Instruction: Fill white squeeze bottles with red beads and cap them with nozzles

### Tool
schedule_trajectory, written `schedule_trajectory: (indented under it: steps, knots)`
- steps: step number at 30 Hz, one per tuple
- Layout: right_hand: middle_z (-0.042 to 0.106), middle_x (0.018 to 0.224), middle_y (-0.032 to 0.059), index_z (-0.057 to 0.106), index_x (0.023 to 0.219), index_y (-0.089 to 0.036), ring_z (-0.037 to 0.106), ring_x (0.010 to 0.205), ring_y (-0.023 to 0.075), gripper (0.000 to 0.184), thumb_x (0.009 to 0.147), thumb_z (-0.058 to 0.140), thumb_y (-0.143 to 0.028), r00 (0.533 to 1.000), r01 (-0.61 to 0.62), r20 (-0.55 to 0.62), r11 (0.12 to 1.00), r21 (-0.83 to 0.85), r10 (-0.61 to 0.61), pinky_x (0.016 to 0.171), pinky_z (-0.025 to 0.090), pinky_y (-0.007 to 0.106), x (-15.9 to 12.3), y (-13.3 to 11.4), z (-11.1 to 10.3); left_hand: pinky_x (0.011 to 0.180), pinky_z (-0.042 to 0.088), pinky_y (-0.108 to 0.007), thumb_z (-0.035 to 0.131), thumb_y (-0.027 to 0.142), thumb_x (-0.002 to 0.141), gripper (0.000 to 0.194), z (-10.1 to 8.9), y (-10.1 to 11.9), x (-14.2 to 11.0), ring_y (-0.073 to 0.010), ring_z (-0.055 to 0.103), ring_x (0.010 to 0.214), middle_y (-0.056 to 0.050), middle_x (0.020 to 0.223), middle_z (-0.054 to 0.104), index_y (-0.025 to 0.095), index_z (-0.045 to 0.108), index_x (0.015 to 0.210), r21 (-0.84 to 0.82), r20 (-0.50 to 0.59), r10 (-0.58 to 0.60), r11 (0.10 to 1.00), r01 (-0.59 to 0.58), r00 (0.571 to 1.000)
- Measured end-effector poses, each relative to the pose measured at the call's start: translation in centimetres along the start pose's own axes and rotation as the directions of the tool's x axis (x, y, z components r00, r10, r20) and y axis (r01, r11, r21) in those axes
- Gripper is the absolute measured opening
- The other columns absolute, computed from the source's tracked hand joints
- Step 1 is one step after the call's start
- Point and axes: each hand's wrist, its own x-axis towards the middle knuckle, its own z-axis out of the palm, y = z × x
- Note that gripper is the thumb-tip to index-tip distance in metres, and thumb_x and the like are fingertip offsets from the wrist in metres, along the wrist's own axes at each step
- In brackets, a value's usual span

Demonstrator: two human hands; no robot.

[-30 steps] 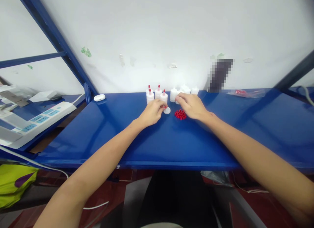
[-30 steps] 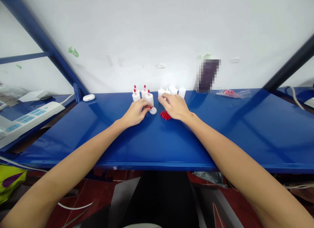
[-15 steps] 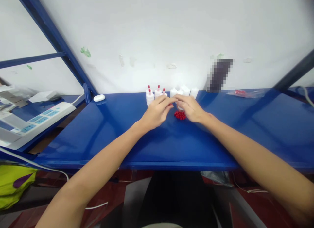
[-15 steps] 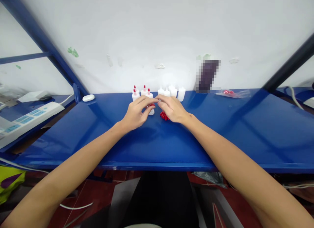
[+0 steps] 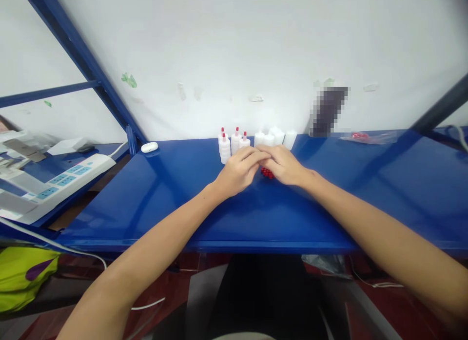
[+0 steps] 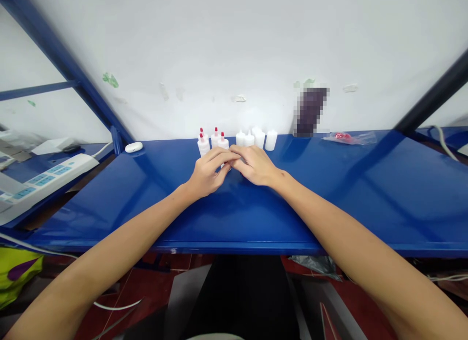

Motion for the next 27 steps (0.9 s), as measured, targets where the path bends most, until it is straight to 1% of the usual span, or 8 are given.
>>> schedule_trajectory:
  steps: [7, 11, 15, 18, 21, 24, 27]
  knots:
    - [0.053, 0.069, -0.0016, 0.050, 0.079, -0.022, 0.047, 0.062, 0.0156, 0.017, 0.091, 0.044, -0.033, 1.000, -0.023, -0.008, 0.999, -0.021, 0.023, 0.062, 0.029, 0.031, 0.0, -0.4, 0.0, 0.088, 0.057, -0.032, 0.048, 0.010, 0.101, 0.025, 0.1, -0.1, 0.0, -0.0155, 0.066, 0.099, -0.007, 0.105, 0.069, 0.019, 0.063, 0.119, -0.007, 0.023, 0.014, 1.000, -0.014, 1.000]
    - [0.055, 0.070, -0.0009, 0.051, 0.078, -0.021, 0.048, 0.063, 0.0158, 0.016, 0.090, 0.042, -0.028, 1.000, -0.006, -0.012, 1.000, -0.010, 0.006, 0.062, 0.030, 0.031, 0.0, -0.6, -0.1, 0.088, 0.058, -0.033, 0.049, 0.009, 0.100, 0.025, 0.3, 0.0, -0.1, -0.0158, 0.067, 0.099, -0.008, 0.105, 0.070, 0.018, 0.063, 0.119, -0.043, 0.020, -0.013, 0.999, 0.014, 1.000]
    - [0.061, 0.073, 0.0003, 0.055, 0.079, -0.021, 0.051, 0.065, 0.0165, 0.019, 0.089, 0.040, -0.027, 1.000, -0.009, -0.016, 0.999, 0.033, 0.009, 0.064, 0.033, 0.031, 0.1, -0.9, -0.2, 0.085, 0.059, -0.032, 0.051, 0.009, 0.098, 0.024, 0.4, 0.2, 0.0, -0.0159, 0.069, 0.095, -0.007, 0.102, 0.071, 0.018, 0.065, 0.116, -0.071, 0.003, -0.080, 0.994, 0.080, 0.997]
    - [0.067, 0.082, 0.0018, 0.060, 0.088, -0.021, 0.058, 0.071, 0.0191, 0.020, 0.088, 0.041, -0.028, 1.000, -0.008, -0.028, 0.998, 0.060, 0.010, 0.069, 0.038, 0.032, 0.1, -1.2, -0.2, 0.083, 0.059, -0.030, 0.054, 0.010, 0.096, 0.023, 0.5, 0.4, 0.0, -0.0148, 0.069, 0.092, -0.007, 0.103, 0.073, 0.018, 0.066, 0.114, -0.119, -0.002, -0.153, 0.981, 0.151, 0.988]
    - [0.069, 0.087, 0.0027, 0.060, 0.098, -0.022, 0.060, 0.074, 0.0210, 0.022, 0.088, 0.042, -0.030, 0.999, -0.005, -0.050, 0.999, 0.045, 0.007, 0.071, 0.041, 0.033, 0.2, -1.3, -0.2, 0.082, 0.059, -0.027, 0.054, 0.009, 0.094, 0.026, 0.7, 0.6, 0.0, -0.0133, 0.069, 0.091, -0.007, 0.108, 0.074, 0.018, 0.065, 0.117, -0.199, 0.011, -0.240, 0.951, 0.237, 0.971]
    - [0.069, 0.086, 0.0023, 0.057, 0.103, -0.022, 0.060, 0.072, 0.0205, 0.022, 0.088, 0.044, -0.031, 0.997, -0.023, -0.077, 0.999, 0.038, 0.025, 0.071, 0.042, 0.033, 0.1, -1.2, 0.0, 0.081, 0.059, -0.026, 0.055, 0.010, 0.093, 0.026, 0.8, 0.6, 0.1, -0.0129, 0.069, 0.091, -0.007, 0.110, 0.074, 0.018, 0.065, 0.116, -0.263, 0.020, -0.308, 0.916, 0.303, 0.951]
    - [0.069, 0.080, 0.0003, 0.054, 0.112, -0.022, 0.058, 0.064, 0.0188, 0.027, 0.091, 0.048, -0.038, 0.995, -0.049, -0.084, 0.998, 0.039, 0.053, 0.069, 0.042, 0.033, -0.1, -0.8, 0.1, 0.079, 0.059, -0.025, 0.058, 0.015, 0.093, 0.015, 0.8, 0.6, 0.2, -0.0128, 0.068, 0.087, -0.006, 0.101, 0.074, 0.017, 0.067, 0.105, -0.315, 0.031, -0.370, 0.878, 0.361, 0.928]
